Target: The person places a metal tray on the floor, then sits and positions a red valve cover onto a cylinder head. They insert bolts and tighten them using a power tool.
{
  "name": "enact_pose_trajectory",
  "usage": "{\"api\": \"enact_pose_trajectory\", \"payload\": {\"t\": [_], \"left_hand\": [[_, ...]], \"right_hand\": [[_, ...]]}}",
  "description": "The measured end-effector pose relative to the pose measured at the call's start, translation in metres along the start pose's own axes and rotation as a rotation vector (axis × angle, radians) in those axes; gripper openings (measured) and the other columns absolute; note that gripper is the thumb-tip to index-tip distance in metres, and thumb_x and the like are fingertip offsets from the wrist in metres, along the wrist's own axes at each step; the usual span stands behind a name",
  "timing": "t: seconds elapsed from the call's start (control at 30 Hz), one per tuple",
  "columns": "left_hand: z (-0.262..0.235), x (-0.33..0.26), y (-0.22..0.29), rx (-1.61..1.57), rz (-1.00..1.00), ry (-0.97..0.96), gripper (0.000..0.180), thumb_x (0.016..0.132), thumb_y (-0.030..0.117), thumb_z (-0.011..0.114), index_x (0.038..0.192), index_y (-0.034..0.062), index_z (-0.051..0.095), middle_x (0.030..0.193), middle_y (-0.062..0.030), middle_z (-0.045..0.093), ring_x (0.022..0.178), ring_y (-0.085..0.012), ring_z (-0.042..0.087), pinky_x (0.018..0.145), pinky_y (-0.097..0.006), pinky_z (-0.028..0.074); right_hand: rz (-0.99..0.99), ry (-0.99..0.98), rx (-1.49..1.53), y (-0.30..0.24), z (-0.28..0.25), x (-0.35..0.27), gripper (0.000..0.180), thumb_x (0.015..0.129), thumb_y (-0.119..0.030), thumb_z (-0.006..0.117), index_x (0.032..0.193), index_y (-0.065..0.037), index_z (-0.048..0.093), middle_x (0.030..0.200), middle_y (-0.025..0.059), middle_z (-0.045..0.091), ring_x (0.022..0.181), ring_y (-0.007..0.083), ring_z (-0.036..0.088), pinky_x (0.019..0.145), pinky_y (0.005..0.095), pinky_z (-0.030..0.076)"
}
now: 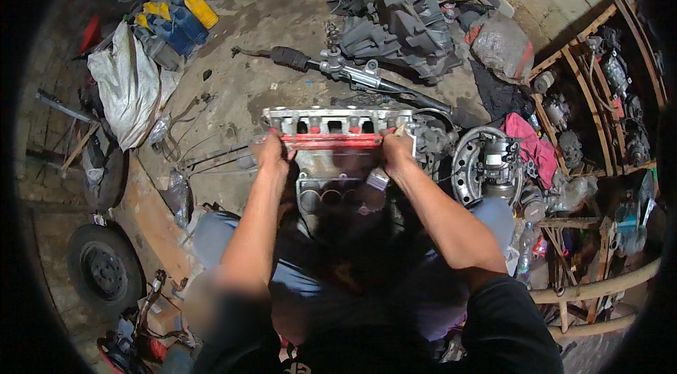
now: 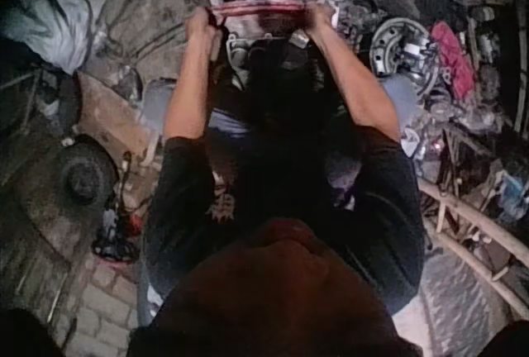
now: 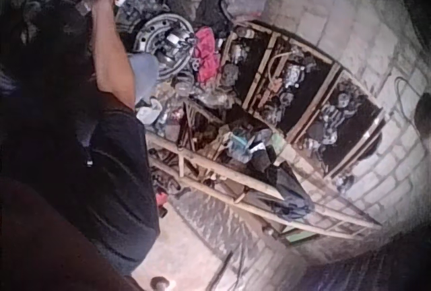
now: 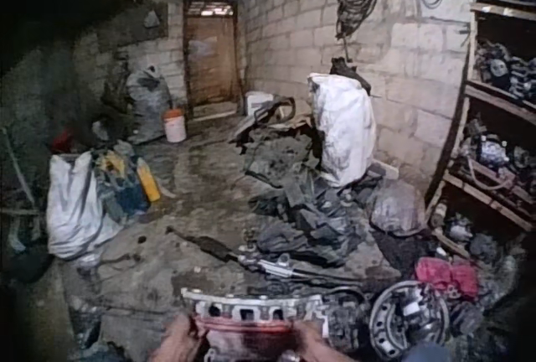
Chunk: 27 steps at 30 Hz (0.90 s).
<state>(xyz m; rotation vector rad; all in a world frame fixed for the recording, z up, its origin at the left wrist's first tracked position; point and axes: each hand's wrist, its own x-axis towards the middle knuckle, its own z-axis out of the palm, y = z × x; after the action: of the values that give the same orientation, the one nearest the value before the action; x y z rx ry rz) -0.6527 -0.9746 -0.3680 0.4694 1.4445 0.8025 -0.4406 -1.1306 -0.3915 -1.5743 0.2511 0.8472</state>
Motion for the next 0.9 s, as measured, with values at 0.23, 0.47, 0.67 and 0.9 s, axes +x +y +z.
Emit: {"api": "enact_pose_trajectory", "payload": {"t": [0.23,0.47,0.67,0.9], "left_hand": [[-0.099,0.026,0.023,0.007,0.007,-0.005,0.014,0.082,0.019,0.057,0.095,0.021,0.06,0.093,-0.0005,0.057,0.086,-0.0191,0.056,0.072,-0.043,0.047],[-0.123,0.048,0.014,0.004,-0.076,-0.012,0.016,0.083,0.018,0.056,0.098,0.0231,0.058,0.089,0.0017,0.058,0.079,-0.0179,0.056,0.068,-0.042,0.047],[-0.147,0.039,0.004,-0.066,-0.08,0.005,0.013,0.086,0.017,0.059,0.098,0.0226,0.059,0.092,0.0012,0.056,0.082,-0.017,0.052,0.078,-0.045,0.049],[-0.119,0.059,-0.01,-0.056,-0.133,-0.008,0.009,0.091,0.022,0.063,0.099,0.0206,0.061,0.09,-0.0002,0.054,0.088,-0.0182,0.052,0.084,-0.046,0.051]], "right_hand": [[-0.131,-0.33,-0.017,0.05,0.041,-0.038,0.01,0.087,-0.011,0.067,0.092,-0.005,0.062,0.076,0.0057,0.059,0.06,0.0195,0.055,0.05,0.0387,0.04],[0.012,-0.161,-0.312,0.114,0.064,0.002,0.023,0.088,-0.019,0.066,0.102,-0.001,0.062,0.085,0.0134,0.063,0.072,0.0253,0.057,0.062,0.0422,0.043],[-0.064,-0.034,-0.319,0.127,0.089,0.005,0.014,0.087,-0.012,0.063,0.096,-0.001,0.063,0.074,0.0079,0.061,0.059,0.0184,0.056,0.049,0.0399,0.042],[-0.018,-0.052,-0.368,0.147,0.068,0.072,0.015,0.09,-0.014,0.061,0.101,-0.004,0.062,0.077,0.0078,0.062,0.056,0.0191,0.056,0.043,0.0383,0.039]]}}
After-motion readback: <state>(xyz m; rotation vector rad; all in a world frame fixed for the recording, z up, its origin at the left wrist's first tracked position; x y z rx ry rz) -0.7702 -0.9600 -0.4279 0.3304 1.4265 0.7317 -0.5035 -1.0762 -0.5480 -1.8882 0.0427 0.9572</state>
